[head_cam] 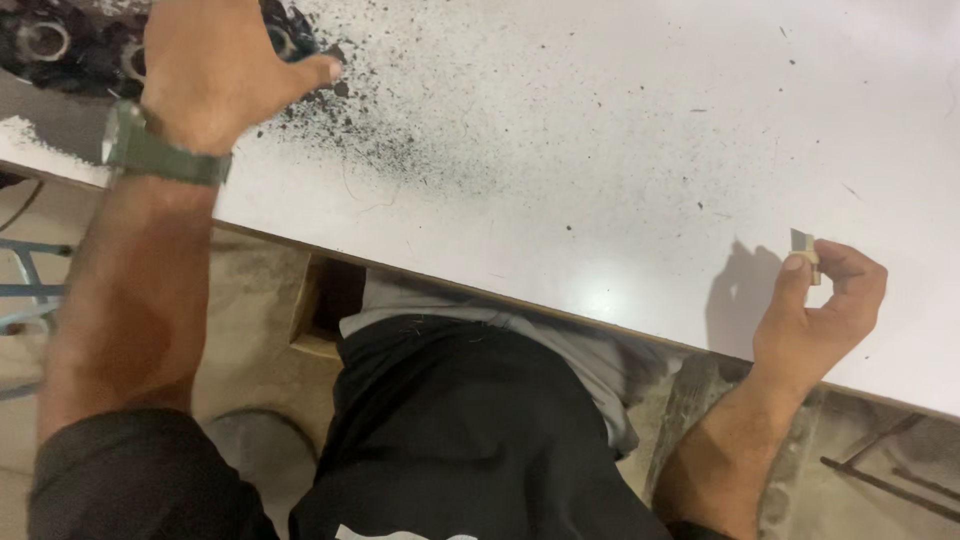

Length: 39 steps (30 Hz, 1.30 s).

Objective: The person sits at a white worktable and cleans black powder and debris from small black circular mechanical components. They hold each component with one hand and scrape its slots and surfaces with a small stick-like scraper, setting finished components aside and picking up the next one.

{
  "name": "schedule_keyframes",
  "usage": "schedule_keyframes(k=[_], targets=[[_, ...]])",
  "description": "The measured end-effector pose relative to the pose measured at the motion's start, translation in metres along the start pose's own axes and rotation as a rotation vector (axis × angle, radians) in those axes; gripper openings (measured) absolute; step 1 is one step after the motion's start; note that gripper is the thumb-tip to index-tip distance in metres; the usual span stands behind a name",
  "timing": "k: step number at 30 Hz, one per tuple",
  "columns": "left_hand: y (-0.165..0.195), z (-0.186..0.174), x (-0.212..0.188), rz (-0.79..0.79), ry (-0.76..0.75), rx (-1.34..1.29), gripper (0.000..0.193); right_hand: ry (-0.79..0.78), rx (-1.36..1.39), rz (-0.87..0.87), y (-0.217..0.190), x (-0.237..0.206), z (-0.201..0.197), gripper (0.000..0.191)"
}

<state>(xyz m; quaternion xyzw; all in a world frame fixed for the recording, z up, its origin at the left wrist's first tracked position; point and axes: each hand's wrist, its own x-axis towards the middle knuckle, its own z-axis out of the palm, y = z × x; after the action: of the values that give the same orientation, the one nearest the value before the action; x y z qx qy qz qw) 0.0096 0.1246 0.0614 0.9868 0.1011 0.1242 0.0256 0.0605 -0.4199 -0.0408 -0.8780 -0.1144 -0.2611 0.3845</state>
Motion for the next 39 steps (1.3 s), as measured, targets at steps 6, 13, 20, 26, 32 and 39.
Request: schedule_keyframes(k=[6, 13, 20, 26, 32, 39], targets=[[0.061, -0.001, -0.029, 0.398, 0.071, 0.123, 0.110, -0.082, 0.250, 0.034, -0.018, -0.011, 0.006, 0.014], [0.142, 0.045, -0.058, 0.456, -0.279, -0.514, 0.100, -0.133, 0.271, -0.108, -0.063, -0.032, 0.035, 0.012], [0.175, 0.047, -0.087, 0.536, -0.182, -0.720, 0.084, -0.256, 0.354, -0.142, -0.110, -0.049, 0.059, 0.021], [0.193, 0.052, -0.081, 0.384, -0.175, -0.649, 0.027, -0.263, 0.168, -0.189, -0.136, -0.043, 0.066, 0.026], [0.182, 0.044, -0.083, 0.357, 0.066, -0.501, 0.020, -0.278, 0.135, -0.195, -0.132, -0.045, 0.066, 0.025], [0.196, 0.053, -0.091, 0.446, 0.025, -0.672, 0.025, -0.221, 0.237, -0.299, -0.127, -0.049, 0.069, 0.027]])
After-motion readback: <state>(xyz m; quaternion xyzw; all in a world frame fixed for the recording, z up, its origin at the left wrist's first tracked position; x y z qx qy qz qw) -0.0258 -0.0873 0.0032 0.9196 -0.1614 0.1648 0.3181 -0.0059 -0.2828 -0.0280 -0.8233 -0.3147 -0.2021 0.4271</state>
